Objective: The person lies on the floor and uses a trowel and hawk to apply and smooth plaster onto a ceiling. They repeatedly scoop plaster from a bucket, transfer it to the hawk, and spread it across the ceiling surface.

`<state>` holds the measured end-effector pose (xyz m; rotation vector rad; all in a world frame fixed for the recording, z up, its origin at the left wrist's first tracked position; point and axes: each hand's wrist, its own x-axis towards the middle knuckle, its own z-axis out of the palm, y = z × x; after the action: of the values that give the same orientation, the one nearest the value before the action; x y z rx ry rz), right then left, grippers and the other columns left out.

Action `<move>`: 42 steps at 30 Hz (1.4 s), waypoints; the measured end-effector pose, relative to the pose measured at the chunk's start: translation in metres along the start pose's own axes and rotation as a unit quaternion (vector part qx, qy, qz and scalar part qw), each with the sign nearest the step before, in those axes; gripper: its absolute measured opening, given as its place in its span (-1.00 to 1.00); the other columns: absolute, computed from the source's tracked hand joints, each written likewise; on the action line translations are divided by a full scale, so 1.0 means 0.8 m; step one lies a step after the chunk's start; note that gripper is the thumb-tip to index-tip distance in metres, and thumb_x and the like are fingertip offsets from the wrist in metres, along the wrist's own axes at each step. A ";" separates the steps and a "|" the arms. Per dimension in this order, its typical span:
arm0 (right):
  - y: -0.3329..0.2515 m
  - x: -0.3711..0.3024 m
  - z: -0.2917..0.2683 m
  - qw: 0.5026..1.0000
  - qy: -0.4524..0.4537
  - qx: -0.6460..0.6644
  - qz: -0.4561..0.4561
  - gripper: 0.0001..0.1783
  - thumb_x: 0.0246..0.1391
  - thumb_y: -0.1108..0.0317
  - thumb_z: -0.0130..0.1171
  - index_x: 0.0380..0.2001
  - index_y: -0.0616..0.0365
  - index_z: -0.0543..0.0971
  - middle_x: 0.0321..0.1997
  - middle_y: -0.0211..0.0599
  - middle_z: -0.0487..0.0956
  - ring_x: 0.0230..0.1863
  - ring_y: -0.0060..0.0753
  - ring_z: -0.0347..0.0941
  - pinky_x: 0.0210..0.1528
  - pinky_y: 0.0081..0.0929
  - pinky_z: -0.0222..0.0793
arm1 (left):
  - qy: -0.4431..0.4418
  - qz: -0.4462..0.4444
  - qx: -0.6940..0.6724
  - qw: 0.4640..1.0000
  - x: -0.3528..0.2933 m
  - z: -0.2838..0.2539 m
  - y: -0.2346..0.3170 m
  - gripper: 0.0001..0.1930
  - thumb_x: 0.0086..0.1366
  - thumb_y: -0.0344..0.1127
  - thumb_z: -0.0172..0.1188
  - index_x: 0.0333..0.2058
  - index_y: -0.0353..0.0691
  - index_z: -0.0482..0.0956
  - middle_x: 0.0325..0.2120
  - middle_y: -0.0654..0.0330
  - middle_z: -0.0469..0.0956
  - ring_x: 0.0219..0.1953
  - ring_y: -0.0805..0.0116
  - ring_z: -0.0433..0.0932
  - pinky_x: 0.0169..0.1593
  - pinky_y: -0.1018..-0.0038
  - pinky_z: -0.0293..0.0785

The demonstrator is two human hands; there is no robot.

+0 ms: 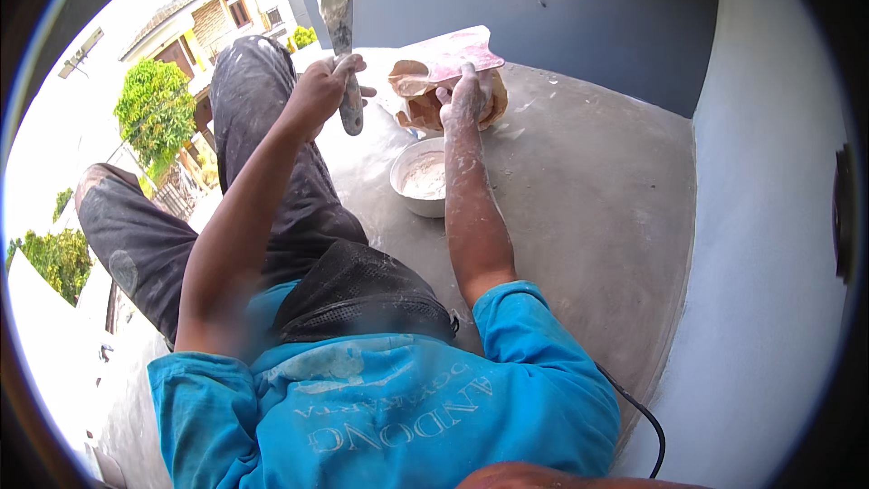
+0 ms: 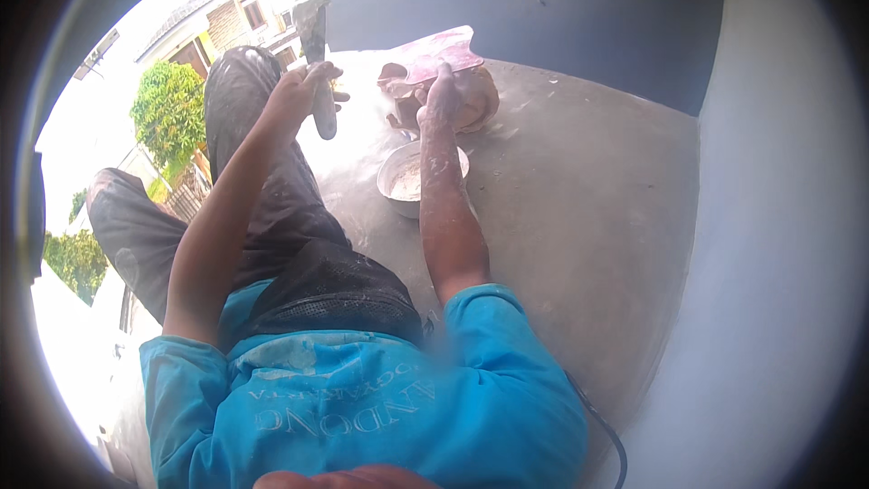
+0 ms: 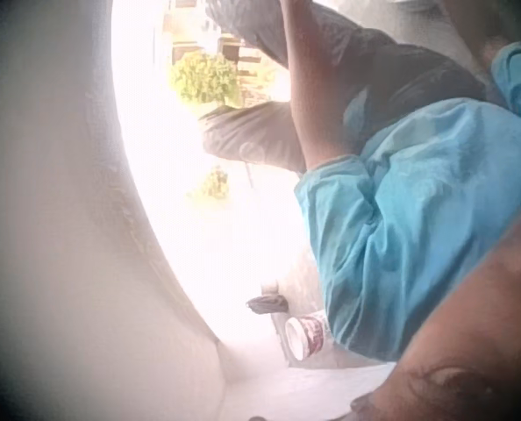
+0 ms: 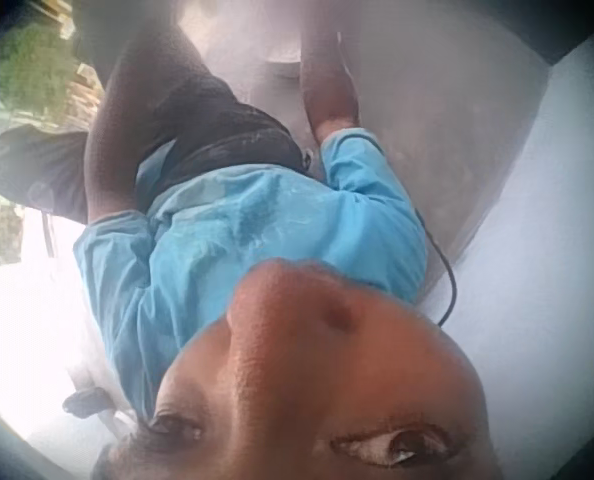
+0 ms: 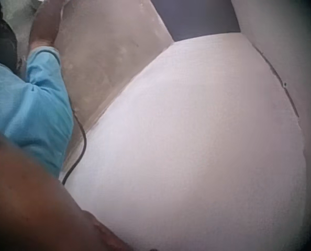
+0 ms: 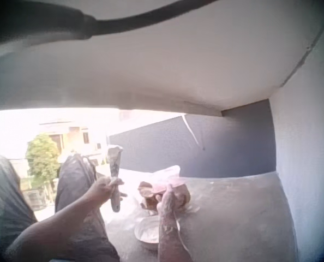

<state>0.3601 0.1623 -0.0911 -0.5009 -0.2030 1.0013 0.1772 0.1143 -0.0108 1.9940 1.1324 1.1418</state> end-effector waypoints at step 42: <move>-0.059 -0.146 0.002 0.920 -0.330 0.184 0.100 -0.44 0.02 0.41 0.06 0.08 0.44 0.23 -0.03 0.06 0.43 0.02 0.02 0.45 0.05 -0.07 0.50 | 0.188 0.334 0.459 0.802 -0.042 -0.063 -0.004 -0.63 0.16 -0.46 0.13 -0.02 -0.32 0.39 -0.20 -0.10 0.54 -0.10 -0.05 0.53 -0.05 0.20 0.49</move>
<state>0.3326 0.0437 -0.0593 0.1839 -0.5610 1.3529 0.1225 0.0896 -0.0028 3.2079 1.3817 1.5599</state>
